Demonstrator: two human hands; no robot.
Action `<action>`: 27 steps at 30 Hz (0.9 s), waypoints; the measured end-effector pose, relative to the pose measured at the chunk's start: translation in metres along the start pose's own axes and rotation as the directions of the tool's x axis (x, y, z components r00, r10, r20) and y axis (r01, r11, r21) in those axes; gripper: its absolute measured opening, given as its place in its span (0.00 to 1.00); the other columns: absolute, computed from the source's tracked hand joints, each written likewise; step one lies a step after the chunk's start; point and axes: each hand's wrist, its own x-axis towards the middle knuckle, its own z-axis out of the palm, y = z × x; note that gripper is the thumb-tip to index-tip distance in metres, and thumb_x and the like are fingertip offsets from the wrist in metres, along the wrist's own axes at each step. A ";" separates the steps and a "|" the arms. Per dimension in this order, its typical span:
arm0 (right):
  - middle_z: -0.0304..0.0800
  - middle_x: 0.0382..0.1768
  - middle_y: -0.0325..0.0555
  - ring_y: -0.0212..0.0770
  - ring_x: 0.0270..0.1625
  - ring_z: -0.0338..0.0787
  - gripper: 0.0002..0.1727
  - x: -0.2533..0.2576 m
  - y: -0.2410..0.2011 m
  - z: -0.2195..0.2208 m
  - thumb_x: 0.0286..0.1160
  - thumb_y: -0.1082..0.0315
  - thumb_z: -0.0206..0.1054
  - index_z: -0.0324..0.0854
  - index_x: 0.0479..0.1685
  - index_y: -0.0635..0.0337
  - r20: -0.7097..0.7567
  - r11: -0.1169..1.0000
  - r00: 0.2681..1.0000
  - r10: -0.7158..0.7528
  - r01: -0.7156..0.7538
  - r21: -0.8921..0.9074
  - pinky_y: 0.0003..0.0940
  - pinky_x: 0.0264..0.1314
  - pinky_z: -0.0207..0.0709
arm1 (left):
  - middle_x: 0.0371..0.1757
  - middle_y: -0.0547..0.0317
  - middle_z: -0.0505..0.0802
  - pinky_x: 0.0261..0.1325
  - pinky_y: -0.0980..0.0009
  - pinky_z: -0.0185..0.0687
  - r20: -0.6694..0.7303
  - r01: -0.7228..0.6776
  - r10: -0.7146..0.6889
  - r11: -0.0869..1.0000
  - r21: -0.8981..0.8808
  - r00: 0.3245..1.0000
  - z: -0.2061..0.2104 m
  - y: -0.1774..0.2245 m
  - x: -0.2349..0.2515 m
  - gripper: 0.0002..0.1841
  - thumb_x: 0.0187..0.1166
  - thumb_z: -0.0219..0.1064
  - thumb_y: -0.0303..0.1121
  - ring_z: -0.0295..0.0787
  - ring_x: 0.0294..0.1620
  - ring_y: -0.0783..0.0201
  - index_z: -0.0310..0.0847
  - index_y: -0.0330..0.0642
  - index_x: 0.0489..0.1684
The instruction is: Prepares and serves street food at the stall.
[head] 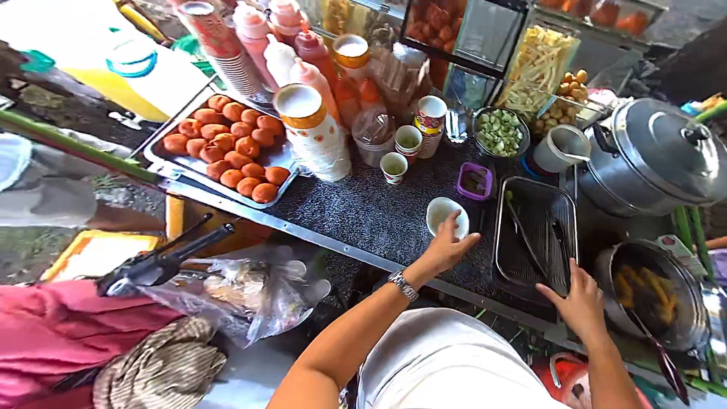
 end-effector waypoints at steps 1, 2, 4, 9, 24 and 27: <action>0.53 0.88 0.80 0.86 0.86 0.56 0.59 0.003 -0.014 -0.002 0.63 0.51 0.85 0.53 0.94 0.64 -0.020 0.998 0.998 -0.053 0.053 -0.016 0.82 0.80 0.51 | 0.80 0.31 0.73 0.67 0.50 0.81 -0.052 0.009 -0.010 1.000 -0.024 0.999 -0.019 -0.005 -0.007 0.41 0.83 0.67 0.45 0.84 0.66 0.44 0.50 0.42 0.93; 0.52 0.88 0.79 0.86 0.86 0.54 0.58 0.007 -0.031 -0.005 0.63 0.50 0.84 0.56 0.93 0.65 -0.026 0.994 0.993 -0.111 0.111 -0.012 0.84 0.80 0.49 | 0.80 0.31 0.74 0.67 0.51 0.80 -0.095 0.009 -0.013 0.999 -0.050 0.995 -0.037 -0.009 -0.016 0.38 0.85 0.65 0.44 0.83 0.67 0.44 0.52 0.40 0.92; 0.55 0.88 0.78 0.85 0.87 0.54 0.53 0.019 -0.072 -0.008 0.66 0.49 0.81 0.61 0.90 0.66 0.001 0.970 0.970 -0.242 0.242 0.026 0.81 0.83 0.48 | 0.76 0.32 0.78 0.70 0.54 0.78 -0.173 -0.035 0.022 0.997 -0.068 0.985 -0.069 -0.019 -0.032 0.27 0.90 0.56 0.38 0.82 0.69 0.47 0.64 0.32 0.83; 0.63 0.85 0.74 0.80 0.87 0.58 0.46 0.064 -0.219 -0.017 0.72 0.41 0.71 0.71 0.84 0.67 0.091 0.798 0.794 -0.602 0.594 0.098 0.75 0.86 0.50 | 0.39 0.47 0.90 0.56 0.60 0.79 -0.484 -0.044 0.029 0.999 -0.020 0.875 -0.131 -0.038 -0.070 0.25 0.95 0.40 0.35 0.86 0.44 0.61 0.82 0.24 0.44; 0.78 0.74 0.68 0.69 0.82 0.70 0.21 0.153 -0.758 0.031 0.82 0.63 0.68 0.84 0.69 0.64 0.092 0.292 0.298 -0.950 0.954 -0.072 0.67 0.83 0.62 | 0.79 0.30 0.77 0.79 0.42 0.70 -0.642 0.199 -0.280 0.960 -0.198 0.713 -0.292 -0.136 -0.220 0.36 0.78 0.71 0.36 0.74 0.79 0.35 0.63 0.35 0.86; 0.78 0.73 0.70 0.70 0.82 0.70 0.20 0.182 -0.824 0.050 0.81 0.65 0.67 0.84 0.68 0.64 0.131 0.358 0.378 -0.917 0.921 -0.153 0.67 0.82 0.63 | 0.75 0.24 0.79 0.77 0.43 0.72 -0.700 0.169 -0.322 0.945 -0.280 0.638 -0.295 -0.149 -0.239 0.32 0.82 0.68 0.36 0.78 0.75 0.34 0.65 0.26 0.82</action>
